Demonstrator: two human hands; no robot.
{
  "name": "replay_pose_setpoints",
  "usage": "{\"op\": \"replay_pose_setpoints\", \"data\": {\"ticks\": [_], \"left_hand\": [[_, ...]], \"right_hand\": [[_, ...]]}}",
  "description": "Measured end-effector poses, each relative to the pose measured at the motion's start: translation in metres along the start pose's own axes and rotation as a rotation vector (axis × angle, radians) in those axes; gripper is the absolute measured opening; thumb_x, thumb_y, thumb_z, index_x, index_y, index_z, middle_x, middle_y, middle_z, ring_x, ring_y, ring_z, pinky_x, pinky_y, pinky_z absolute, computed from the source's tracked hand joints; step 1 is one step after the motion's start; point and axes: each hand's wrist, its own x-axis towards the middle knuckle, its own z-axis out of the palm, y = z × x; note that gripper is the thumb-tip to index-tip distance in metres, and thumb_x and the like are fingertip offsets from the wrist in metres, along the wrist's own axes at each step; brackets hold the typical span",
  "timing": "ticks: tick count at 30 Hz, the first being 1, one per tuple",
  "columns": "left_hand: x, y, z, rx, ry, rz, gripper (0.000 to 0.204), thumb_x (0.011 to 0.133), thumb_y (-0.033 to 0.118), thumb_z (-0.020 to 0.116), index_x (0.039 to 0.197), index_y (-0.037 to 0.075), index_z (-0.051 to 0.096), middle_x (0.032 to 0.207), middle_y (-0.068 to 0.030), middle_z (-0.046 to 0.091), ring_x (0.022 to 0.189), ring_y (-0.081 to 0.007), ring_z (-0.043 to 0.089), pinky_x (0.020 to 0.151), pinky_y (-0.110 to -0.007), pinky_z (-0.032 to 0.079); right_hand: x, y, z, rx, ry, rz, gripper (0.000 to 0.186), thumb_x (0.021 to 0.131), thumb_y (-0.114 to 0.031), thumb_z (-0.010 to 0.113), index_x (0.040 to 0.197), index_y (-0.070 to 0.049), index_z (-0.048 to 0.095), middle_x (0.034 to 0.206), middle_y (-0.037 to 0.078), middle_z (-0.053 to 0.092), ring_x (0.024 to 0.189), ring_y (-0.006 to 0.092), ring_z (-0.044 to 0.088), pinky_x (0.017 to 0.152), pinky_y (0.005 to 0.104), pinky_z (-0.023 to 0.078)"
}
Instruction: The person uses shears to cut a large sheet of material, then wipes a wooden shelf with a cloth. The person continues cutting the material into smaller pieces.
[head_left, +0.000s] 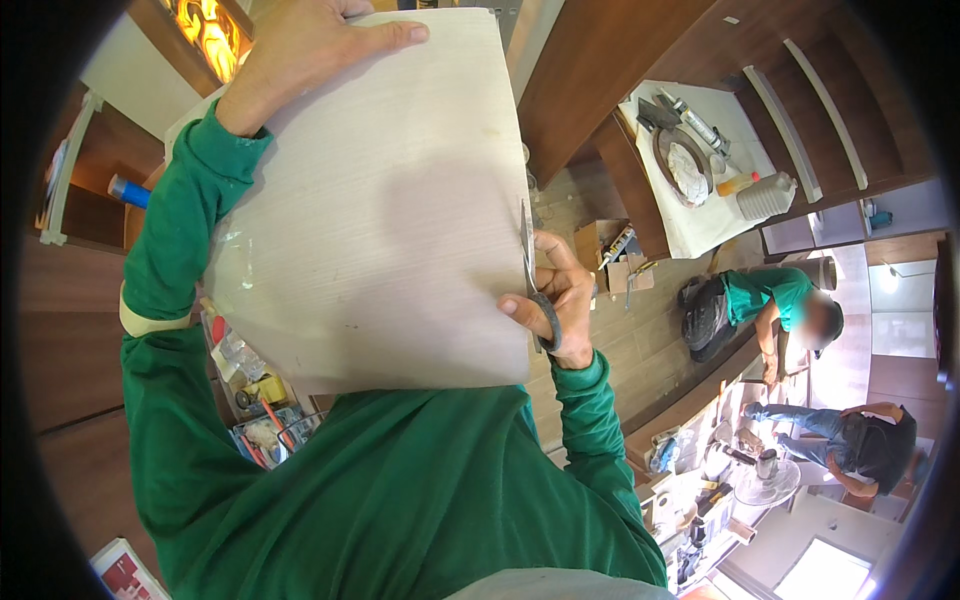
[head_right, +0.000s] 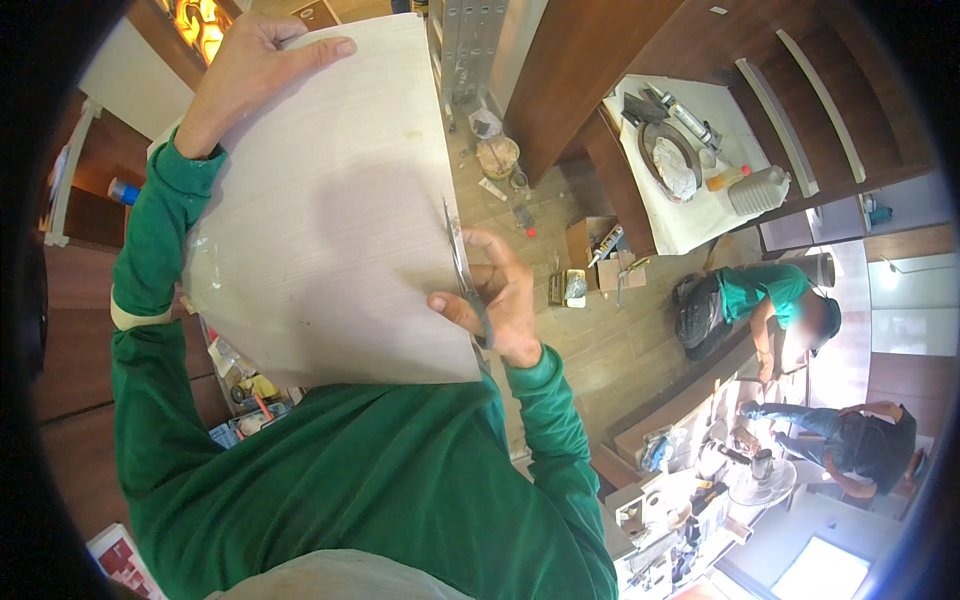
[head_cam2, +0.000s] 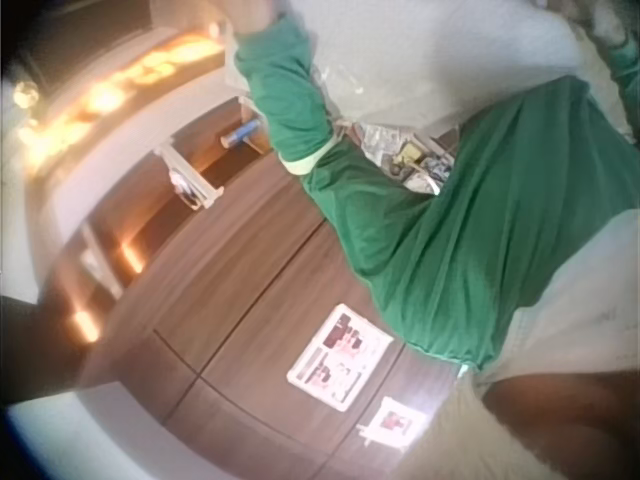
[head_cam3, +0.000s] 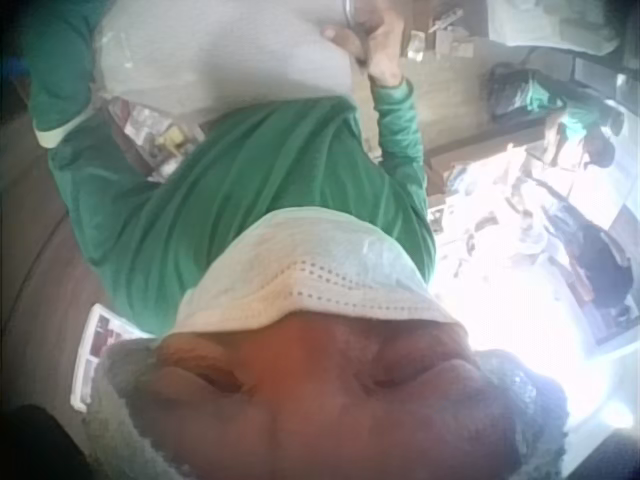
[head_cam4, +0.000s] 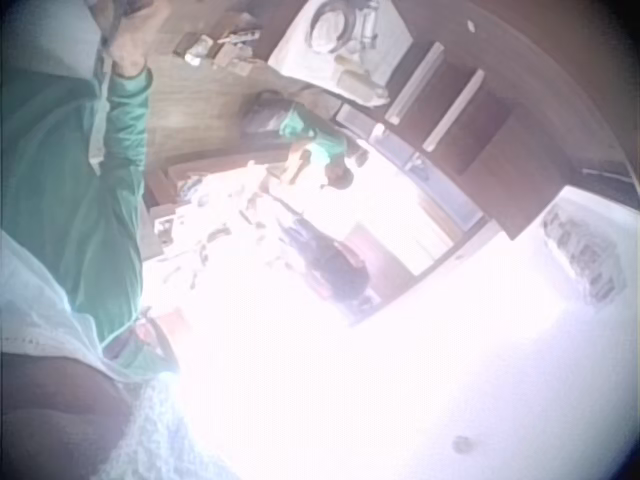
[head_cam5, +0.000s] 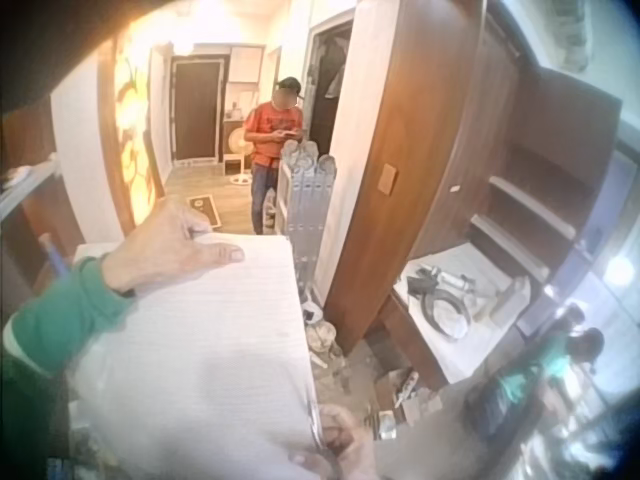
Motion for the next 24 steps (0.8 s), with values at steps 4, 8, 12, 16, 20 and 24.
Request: {"op": "replay_pose_setpoints", "data": {"ticks": [4, 8, 12, 16, 20, 24], "left_hand": [[0.001, -0.001, 0.003, 0.055, -0.024, 0.008, 0.045, 0.083, 0.046, 0.076, 0.077, 0.001, 0.074, 0.056, -0.0020, 0.061, 0.047, -0.0068, 0.053, 0.044, -0.022, 0.038], [-0.001, 0.006, 0.007, -0.003, 0.046, 0.060, 0.044, 0.083, 0.045, 0.076, 0.078, 0.002, 0.074, 0.056, -0.0017, 0.062, 0.047, -0.0065, 0.053, 0.045, -0.022, 0.039], [0.002, 0.012, 0.003, 0.015, -0.018, 0.001, 0.044, 0.083, 0.045, 0.076, 0.082, 0.001, 0.075, 0.058, -0.0025, 0.063, 0.047, -0.0075, 0.054, 0.046, -0.024, 0.041], [0.002, 0.014, 0.003, -0.026, 0.029, 0.025, 0.044, 0.083, 0.044, 0.076, 0.085, 0.001, 0.075, 0.061, -0.0043, 0.067, 0.049, -0.0087, 0.059, 0.048, -0.024, 0.045], [0.003, 0.013, 0.005, -0.030, -0.002, -0.006, 0.043, 0.083, 0.044, 0.076, 0.086, 0.001, 0.075, 0.063, -0.0057, 0.068, 0.051, -0.0100, 0.063, 0.049, -0.023, 0.048], [0.003, 0.014, 0.006, -0.035, -0.014, -0.026, 0.043, 0.083, 0.043, 0.077, 0.087, 0.000, 0.075, 0.063, -0.0048, 0.068, 0.051, -0.0090, 0.061, 0.049, -0.023, 0.047]], "right_hand": [[-0.002, 0.003, -0.001, -0.044, -0.026, 0.019, 0.070, 0.077, 0.003, 0.078, 0.136, 0.007, 0.039, 0.096, 0.017, 0.071, 0.084, 0.0147, 0.066, 0.070, 0.0240, 0.052], [0.001, -0.004, -0.006, -0.079, -0.080, 0.012, 0.078, 0.076, -0.006, 0.083, 0.138, 0.006, 0.037, 0.095, 0.017, 0.071, 0.082, 0.0150, 0.067, 0.068, 0.0235, 0.050], [0.005, -0.012, -0.005, -0.075, -0.059, -0.044, 0.084, 0.073, -0.014, 0.087, 0.138, 0.005, 0.036, 0.094, 0.018, 0.071, 0.080, 0.0151, 0.067, 0.066, 0.0225, 0.047], [0.005, -0.012, -0.002, -0.026, 0.000, -0.009, 0.077, 0.076, -0.009, 0.084, 0.135, 0.005, 0.037, 0.092, 0.018, 0.071, 0.078, 0.0152, 0.067, 0.067, 0.0227, 0.049], [0.002, -0.005, 0.002, 0.055, 0.057, 0.005, 0.076, 0.077, -0.005, 0.083, 0.136, 0.004, 0.036, 0.092, 0.019, 0.072, 0.078, 0.0150, 0.068, 0.069, 0.0234, 0.050], [0.001, -0.003, 0.000, -0.013, 0.045, 0.087, 0.080, 0.075, -0.005, 0.084, 0.137, 0.002, 0.034, 0.093, 0.019, 0.072, 0.082, 0.0148, 0.068, 0.071, 0.0246, 0.052]]}}
